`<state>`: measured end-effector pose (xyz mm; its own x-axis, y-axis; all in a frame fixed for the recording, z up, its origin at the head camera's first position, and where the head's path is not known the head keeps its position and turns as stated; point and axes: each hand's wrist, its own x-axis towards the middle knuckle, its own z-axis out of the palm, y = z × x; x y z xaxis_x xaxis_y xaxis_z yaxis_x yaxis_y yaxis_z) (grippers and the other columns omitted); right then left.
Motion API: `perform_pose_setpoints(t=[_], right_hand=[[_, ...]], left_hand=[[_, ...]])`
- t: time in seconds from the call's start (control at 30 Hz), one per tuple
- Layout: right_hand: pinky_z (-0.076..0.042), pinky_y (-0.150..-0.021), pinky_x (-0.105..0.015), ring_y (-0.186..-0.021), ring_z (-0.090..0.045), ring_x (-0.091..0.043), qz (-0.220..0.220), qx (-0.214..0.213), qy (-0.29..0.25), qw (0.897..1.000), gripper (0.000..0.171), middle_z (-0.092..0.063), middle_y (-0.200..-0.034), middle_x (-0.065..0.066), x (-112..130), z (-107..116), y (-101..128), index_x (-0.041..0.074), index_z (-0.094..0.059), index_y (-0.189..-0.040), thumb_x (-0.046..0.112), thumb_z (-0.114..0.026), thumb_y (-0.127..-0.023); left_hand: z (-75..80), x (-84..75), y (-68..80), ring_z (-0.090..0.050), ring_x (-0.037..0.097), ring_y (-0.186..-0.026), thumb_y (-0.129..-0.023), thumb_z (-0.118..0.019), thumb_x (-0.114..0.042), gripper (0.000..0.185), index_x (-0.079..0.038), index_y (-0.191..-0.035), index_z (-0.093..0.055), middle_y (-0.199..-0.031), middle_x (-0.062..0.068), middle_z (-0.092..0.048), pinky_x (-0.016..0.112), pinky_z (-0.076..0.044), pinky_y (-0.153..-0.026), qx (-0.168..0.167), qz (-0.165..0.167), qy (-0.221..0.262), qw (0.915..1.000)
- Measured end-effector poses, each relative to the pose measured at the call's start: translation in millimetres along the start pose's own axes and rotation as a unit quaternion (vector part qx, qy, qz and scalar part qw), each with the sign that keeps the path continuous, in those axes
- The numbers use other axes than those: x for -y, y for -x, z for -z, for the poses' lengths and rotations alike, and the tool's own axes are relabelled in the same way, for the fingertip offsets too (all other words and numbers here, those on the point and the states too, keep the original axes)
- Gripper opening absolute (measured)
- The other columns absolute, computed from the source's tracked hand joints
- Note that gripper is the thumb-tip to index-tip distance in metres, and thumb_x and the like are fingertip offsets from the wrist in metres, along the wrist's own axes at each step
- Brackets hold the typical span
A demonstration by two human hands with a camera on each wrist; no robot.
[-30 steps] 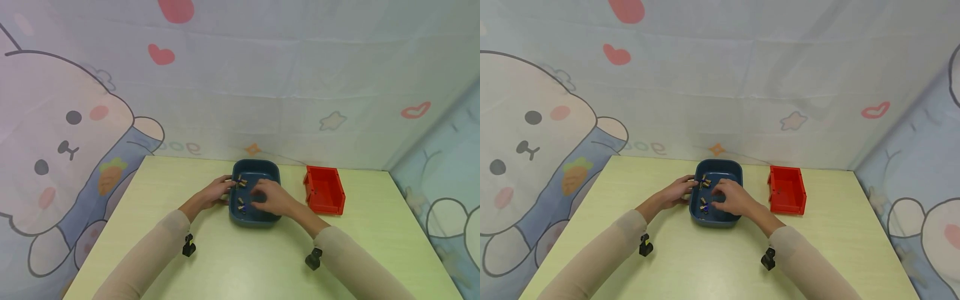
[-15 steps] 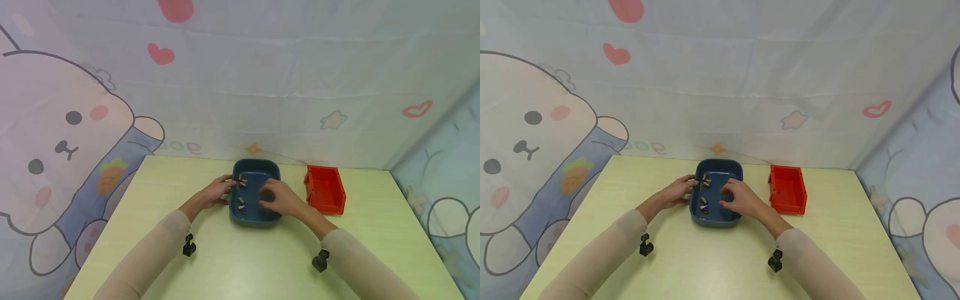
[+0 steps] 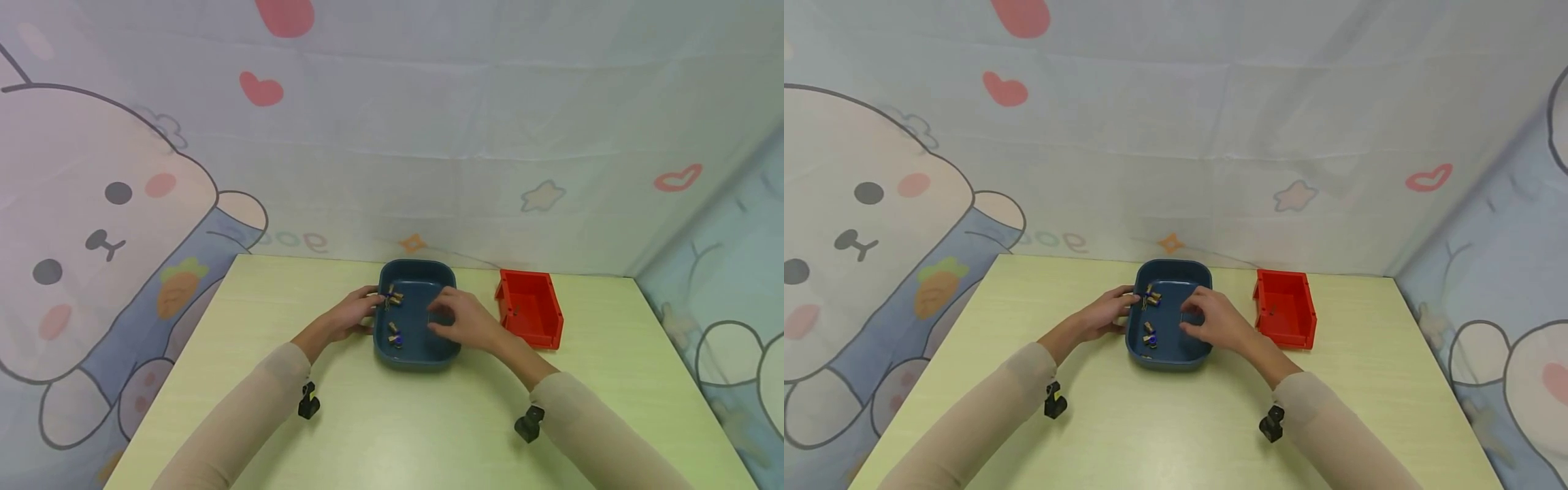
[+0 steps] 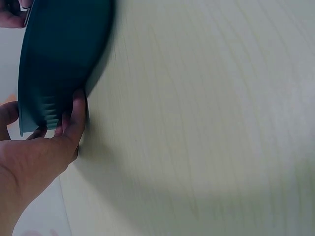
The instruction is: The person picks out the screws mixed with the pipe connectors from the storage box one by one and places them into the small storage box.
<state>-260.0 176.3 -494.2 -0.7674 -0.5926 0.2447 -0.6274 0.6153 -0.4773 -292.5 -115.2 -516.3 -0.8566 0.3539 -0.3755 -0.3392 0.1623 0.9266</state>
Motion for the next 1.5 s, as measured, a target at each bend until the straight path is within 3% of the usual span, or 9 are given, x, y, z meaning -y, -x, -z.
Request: perform_pose_setpoints(t=[0.27,0.53,0.8,1.07,1.5], right_hand=[[-0.060,-0.082,-0.039,-0.092,-0.068,-0.028,-0.013,-0.003,-0.013,1.000,0.027,-0.068,-0.107,-0.010,-1,17,6,0.002,-0.076,-0.112,0.018,-0.084,-0.092],[-0.060,-0.085,-0.046,-0.095,-0.066,-0.026,-0.036,-0.021,-0.027,0.999,0.025,-0.069,-0.107,-0.008,0,32,16,0.005,-0.077,-0.113,0.018,-0.084,-0.092],[-0.059,-0.083,-0.047,-0.093,-0.066,-0.023,-0.030,-0.047,-0.045,0.997,0.022,-0.072,-0.108,-0.009,-6,44,23,0.008,-0.078,-0.110,0.017,-0.085,-0.092],[-0.060,-0.083,-0.045,-0.092,-0.066,-0.022,-0.048,-0.062,-0.038,0.996,0.026,-0.072,-0.107,-0.010,-14,52,30,0.003,-0.076,-0.112,0.015,-0.086,-0.090],[-0.059,-0.082,-0.043,-0.093,-0.067,-0.026,-0.062,-0.073,-0.009,0.995,0.027,-0.070,-0.104,-0.004,-27,69,42,0.006,-0.076,-0.110,0.019,-0.088,-0.090]], left_hand=[[0.2,1.4,0.1,-0.049,0.038,-0.145,-0.112,-0.052,-0.029,0.060,-0.012,-0.166,-0.031,-0.156,0.020,-0.050,0.047,-0.060,-0.092,0.002,-0.006,-0.003,1.0000],[0.5,1.7,0.8,-0.050,0.037,-0.144,-0.112,-0.052,-0.029,0.060,-0.011,-0.166,-0.031,-0.154,0.020,-0.052,0.046,-0.060,-0.091,0.000,-0.006,-0.003,1.0000],[0.9,3.9,-1.0,-0.049,0.037,-0.144,-0.112,-0.053,-0.030,0.061,-0.011,-0.166,-0.032,-0.154,0.020,-0.052,0.046,-0.060,-0.091,0.002,-0.010,-0.002,0.9999],[-1.2,3.9,-1.3,-0.048,0.037,-0.146,-0.112,-0.053,-0.029,0.060,-0.011,-0.165,-0.032,-0.154,0.019,-0.053,0.046,-0.060,-0.092,0.005,-0.010,0.004,0.9999],[-3.1,2.8,-0.2,-0.047,0.037,-0.147,-0.112,-0.052,-0.031,0.060,-0.012,-0.166,-0.031,-0.157,0.019,-0.050,0.047,-0.059,-0.095,0.004,-0.007,0.008,0.9999]])
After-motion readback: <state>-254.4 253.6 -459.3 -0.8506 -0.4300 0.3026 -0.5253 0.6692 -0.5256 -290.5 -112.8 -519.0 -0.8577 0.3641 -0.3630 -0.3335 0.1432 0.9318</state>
